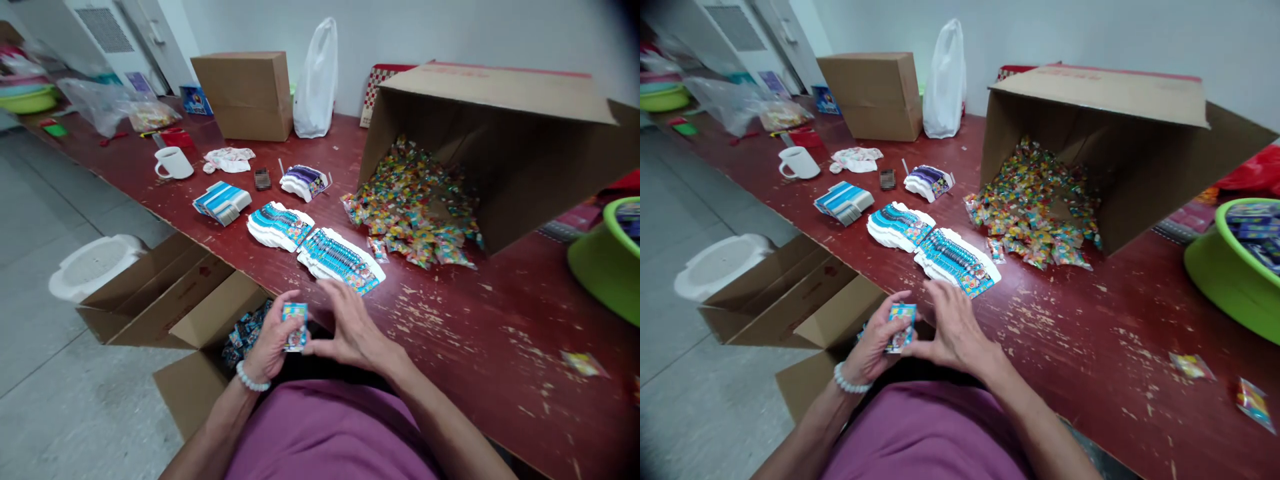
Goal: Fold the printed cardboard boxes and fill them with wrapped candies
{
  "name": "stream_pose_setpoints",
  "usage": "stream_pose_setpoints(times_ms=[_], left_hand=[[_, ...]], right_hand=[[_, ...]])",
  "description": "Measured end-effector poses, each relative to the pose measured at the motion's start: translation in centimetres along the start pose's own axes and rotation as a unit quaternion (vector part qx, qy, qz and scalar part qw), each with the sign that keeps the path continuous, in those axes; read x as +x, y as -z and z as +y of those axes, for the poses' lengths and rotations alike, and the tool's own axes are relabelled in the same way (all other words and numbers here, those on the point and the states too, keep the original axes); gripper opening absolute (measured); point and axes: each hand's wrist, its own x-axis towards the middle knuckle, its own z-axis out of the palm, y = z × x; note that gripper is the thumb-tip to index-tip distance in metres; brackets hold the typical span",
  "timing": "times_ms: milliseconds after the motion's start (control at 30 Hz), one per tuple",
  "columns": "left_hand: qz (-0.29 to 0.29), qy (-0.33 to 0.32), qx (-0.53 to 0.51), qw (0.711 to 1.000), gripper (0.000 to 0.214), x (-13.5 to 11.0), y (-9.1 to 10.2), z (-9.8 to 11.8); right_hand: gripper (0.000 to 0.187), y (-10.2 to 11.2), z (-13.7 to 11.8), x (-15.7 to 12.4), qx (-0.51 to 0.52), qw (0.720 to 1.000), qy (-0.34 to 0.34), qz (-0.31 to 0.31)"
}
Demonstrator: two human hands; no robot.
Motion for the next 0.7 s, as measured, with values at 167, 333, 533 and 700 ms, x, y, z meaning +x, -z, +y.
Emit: stream_pose_setpoints(times_ms=[167, 333, 533, 700], left_hand=[[0.215, -0.066, 0.247, 0.943, 0.062, 0.8, 9.3, -1.5], [0.181, -0.086, 0.29, 0.936, 0.054, 0.6, 10.5, -0.8], [0.116, -0.188, 0.272, 0.937, 0.037, 1.4, 1.7, 0.8], [0.029, -0.214, 0.217, 0.952, 0.036, 2.3, -3.3, 2.5]], right_hand=[[0.081, 1.6, 8.1, -0.1, -0.148, 0.971, -0.149, 0.115], [0.079, 2.0, 10.6, -0.6, -0.222, 0.939, -0.254, 0.068], [0.067, 1.9, 10.0, -1.0, -0.076, 0.938, -0.289, 0.174], [0.037, 4.4, 6.8, -2.0, 0.336, 0.877, -0.289, 0.185]])
